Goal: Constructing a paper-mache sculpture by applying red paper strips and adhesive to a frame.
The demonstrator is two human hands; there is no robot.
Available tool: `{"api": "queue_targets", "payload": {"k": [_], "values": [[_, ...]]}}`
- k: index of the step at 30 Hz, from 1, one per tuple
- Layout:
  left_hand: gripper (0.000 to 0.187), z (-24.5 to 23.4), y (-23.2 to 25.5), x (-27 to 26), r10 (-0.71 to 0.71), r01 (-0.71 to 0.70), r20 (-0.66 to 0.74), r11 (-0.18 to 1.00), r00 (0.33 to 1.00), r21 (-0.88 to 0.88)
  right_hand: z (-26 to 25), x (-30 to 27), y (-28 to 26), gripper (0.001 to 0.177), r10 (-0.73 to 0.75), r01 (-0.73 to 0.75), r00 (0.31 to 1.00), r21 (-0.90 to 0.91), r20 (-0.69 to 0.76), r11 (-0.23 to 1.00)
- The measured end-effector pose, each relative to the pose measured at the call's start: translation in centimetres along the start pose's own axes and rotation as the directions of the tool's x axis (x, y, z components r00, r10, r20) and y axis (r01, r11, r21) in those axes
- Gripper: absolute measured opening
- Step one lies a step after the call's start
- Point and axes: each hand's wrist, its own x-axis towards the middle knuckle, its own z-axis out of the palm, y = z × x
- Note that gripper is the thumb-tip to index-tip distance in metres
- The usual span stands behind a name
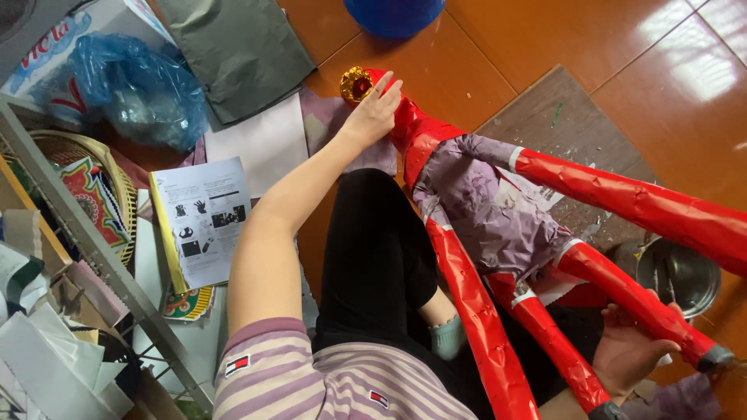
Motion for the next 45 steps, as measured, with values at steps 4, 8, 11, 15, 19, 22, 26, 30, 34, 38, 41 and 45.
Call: {"api": "queue_targets", "payload": {"k": [4, 8, 11, 15, 19, 22, 26, 30, 34, 38, 41, 45], "values": [[0.038, 1.6, 1.1, 0.3, 0.009, -0.008, 0.067, 1.000, 0.998, -0.008, 0.6, -0.1, -0.2, 0.112, -0.003, 0.003, 1.000, 0.008, 0.009, 1.000], [0.026, 2.2, 2.3, 0.3, -0.034, 0.042, 0.183, 0.998, 0.982, -0.039, 0.9, -0.3, -0.4, 0.112, -0.001, 0.001, 1.000, 0.012, 0.012, 1.000], [0.025, 2.9, 2.8, 0.5, -0.015, 0.019, 0.186, 1.000, 0.982, -0.020, 0.7, -0.3, -0.2, 0.112, -0.003, 0.003, 1.000, 0.017, 0.013, 1.000], [0.024, 3.4, 2.3, 1.1, -0.003, 0.010, 0.180, 0.999, 0.984, -0.042, 0.3, -0.1, 0.0, 0.112, -0.005, 0.005, 1.000, 0.024, 0.010, 1.000], [0.021, 4.7, 2.3, 1.6, 0.015, -0.008, 0.186, 0.999, 0.982, -0.037, 0.7, -0.5, -0.2, 0.112, -0.008, 0.008, 1.000, 0.027, 0.005, 1.000], [0.019, 5.2, 1.9, 2.2, 0.022, -0.007, 0.165, 0.996, 0.986, -0.086, 0.6, -0.5, -0.2, 0.112, -0.010, 0.010, 1.000, 0.030, 0.002, 0.999], [0.028, 3.5, 1.2, 2.8, -0.101, 0.102, 0.097, 0.995, 0.990, -0.012, 0.3, -0.7, -0.1, 0.108, -0.016, 0.016, 1.000, 0.047, 0.007, 0.999], [0.054, 1.8, 0.4, 4.9, -0.130, 0.068, 0.651, 0.991, 0.748, 0.119, -0.1, -0.4, 0.2, 0.108, 0.000, 0.001, 1.000, 0.082, -0.001, 0.997], [0.051, 3.6, 0.9, 4.5, -0.076, -0.010, 0.685, 0.993, 0.725, 0.120, -1.1, -0.2, 0.6, 0.110, 0.003, -0.003, 1.000, 0.095, 0.000, 0.996], [0.051, 6.1, 1.4, 3.6, -0.093, 0.043, 0.578, 0.994, 0.811, 0.100, -1.4, 0.0, 0.8, 0.108, 0.010, -0.010, 1.000, 0.092, 0.000, 0.996], [0.050, 5.9, 1.3, 3.6, -0.095, 0.057, 0.558, 0.995, 0.824, 0.086, -0.5, -0.2, 0.4, 0.108, 0.001, -0.001, 1.000, 0.102, -0.002, 0.995], [0.048, 6.7, 1.1, 3.4, -0.122, 0.095, 0.496, 0.992, 0.860, 0.080, 0.6, -0.6, -0.2, 0.115, -0.005, 0.005, 1.000, 0.017, -0.028, 1.000]]}}
